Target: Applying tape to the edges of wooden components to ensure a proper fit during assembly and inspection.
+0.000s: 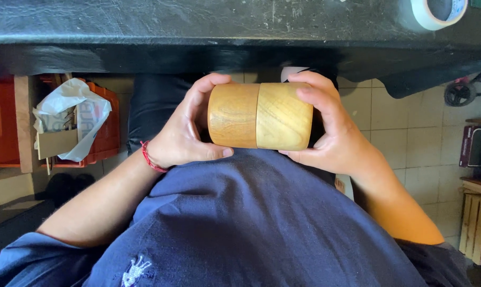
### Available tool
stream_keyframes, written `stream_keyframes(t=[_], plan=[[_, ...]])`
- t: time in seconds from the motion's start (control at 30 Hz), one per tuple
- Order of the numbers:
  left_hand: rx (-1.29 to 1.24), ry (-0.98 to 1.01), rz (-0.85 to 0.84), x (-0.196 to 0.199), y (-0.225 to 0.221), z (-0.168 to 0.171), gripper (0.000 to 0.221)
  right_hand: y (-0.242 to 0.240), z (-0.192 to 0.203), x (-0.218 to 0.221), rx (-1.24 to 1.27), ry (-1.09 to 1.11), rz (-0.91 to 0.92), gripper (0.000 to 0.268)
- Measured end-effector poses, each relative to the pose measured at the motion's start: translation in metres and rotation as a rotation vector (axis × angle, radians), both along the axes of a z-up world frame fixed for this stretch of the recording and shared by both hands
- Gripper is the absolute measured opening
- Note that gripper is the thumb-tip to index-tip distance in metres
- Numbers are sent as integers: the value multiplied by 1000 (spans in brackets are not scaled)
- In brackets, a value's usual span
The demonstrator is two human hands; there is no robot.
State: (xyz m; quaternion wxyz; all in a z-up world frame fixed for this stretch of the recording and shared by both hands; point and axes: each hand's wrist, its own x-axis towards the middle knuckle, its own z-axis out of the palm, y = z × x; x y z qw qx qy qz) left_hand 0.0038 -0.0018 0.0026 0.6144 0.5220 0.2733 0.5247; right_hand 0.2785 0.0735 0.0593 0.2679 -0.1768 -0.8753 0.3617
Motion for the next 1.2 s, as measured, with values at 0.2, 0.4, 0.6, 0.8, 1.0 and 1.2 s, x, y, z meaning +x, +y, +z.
stream_keyframes(t=[0.2, 0.4, 0.6, 0.8, 1.0, 1.2], plan=[[-14, 0, 17, -1, -1, -1, 95, -3, -3, -3, -52, 29, -5, 94], [-69, -24, 32, 1, 0, -2, 99, -4, -9, -2, -140, 40, -53, 94], [-101, -81, 21, 1, -1, -5, 99, -6, -7, -6, -238, 35, -89, 92], [-85, -53, 44, 1, -1, -4, 99, -6, -10, -3, -197, -25, -135, 95], [10, 19, 65, 0, -3, -2, 97, -8, -16, -8, -299, 167, -38, 103], [91, 82, 132, -2, -6, -7, 97, -10, -24, -3, -347, 146, -73, 103]])
